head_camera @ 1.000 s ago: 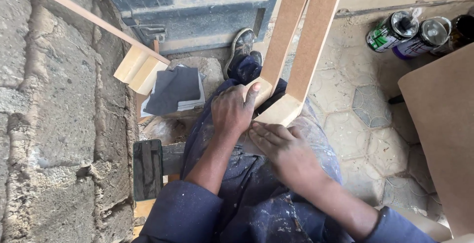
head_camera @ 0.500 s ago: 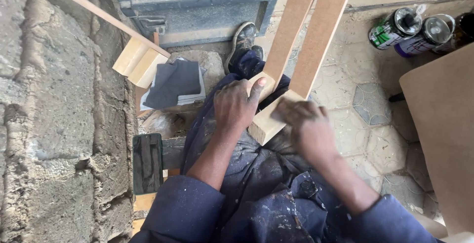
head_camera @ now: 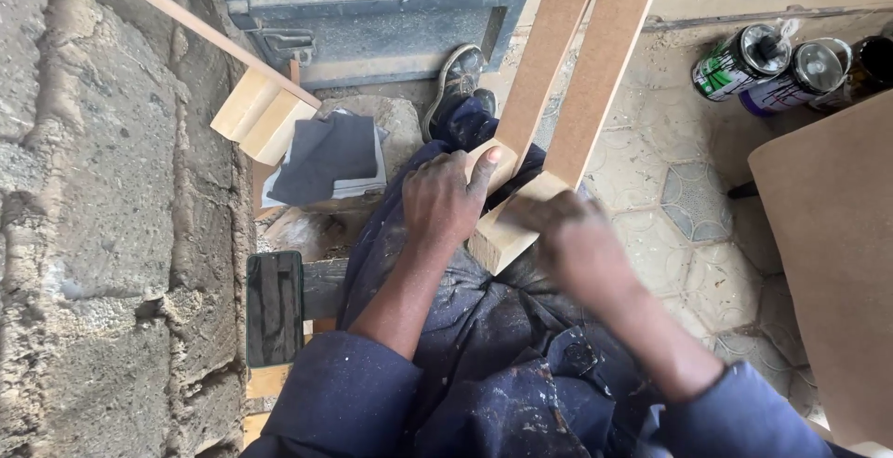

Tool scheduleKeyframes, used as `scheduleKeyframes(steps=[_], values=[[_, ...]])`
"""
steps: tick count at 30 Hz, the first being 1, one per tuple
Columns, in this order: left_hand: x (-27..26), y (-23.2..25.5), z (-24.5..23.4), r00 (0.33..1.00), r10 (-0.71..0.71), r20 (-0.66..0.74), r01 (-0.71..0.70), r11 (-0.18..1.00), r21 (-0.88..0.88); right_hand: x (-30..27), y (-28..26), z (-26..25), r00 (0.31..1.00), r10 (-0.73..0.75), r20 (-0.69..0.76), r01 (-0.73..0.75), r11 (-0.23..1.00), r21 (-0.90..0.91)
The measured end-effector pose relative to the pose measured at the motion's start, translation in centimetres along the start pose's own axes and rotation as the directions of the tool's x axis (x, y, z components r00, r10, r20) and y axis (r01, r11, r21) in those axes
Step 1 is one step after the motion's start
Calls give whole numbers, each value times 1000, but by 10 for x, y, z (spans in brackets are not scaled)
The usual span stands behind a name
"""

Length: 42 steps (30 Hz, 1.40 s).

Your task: Sanding the edges and surfaces of a wooden frame component using sandpaper to smooth the finish.

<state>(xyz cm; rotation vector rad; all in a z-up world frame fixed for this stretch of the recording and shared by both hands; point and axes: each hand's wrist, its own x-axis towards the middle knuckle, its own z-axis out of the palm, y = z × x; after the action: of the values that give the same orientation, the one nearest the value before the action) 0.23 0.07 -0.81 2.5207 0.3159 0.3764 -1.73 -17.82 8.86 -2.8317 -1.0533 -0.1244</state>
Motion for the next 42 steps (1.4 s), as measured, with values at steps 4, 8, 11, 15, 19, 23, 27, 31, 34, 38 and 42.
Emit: scheduleKeyframes(steps=[4, 8, 11, 15, 19, 23, 27, 31, 34, 38, 42], values=[[5, 0, 1, 1000, 6, -18, -5, 999, 32, 5, 20, 21, 999, 43, -30, -45, 993, -106], [1, 2, 1, 997, 13, -73, -9, 998, 62, -8, -35, -30, 998, -49, 40, 36, 956, 290], [1, -2, 8, 999, -2, -37, 3, 999, 36, -7, 0, -12, 994, 63, 88, -88, 946, 312], [0, -10, 28, 995, -61, 76, 50, 988, 144, -7, 30, 2, 966, 172, 192, -218, 944, 248], [12, -11, 36, 968, -149, 202, 97, 964, 248, -7, 25, 3, 965, 192, 179, -233, 941, 246], [11, -11, 16, 954, -122, 274, 80, 984, 161, -11, 11, -22, 962, 218, 165, -260, 917, 303], [4, -3, -25, 963, -8, 268, -23, 994, 111, -20, -6, -61, 782, 541, 311, -623, 657, 424], [-1, 0, -37, 942, 136, 308, -128, 991, -47, -16, -30, -81, 825, 499, 264, -537, 550, 639], [1, 2, -24, 938, 267, 221, -273, 962, -4, -20, -30, -67, 784, 490, 381, -618, 559, 554], [6, 12, -29, 912, 384, 146, -393, 918, 43, -30, -18, -38, 772, 514, 373, -623, 727, 289], [14, 22, -40, 877, 458, 145, -466, 884, 30, -27, -24, -35, 743, 527, 414, -624, 769, 141]])
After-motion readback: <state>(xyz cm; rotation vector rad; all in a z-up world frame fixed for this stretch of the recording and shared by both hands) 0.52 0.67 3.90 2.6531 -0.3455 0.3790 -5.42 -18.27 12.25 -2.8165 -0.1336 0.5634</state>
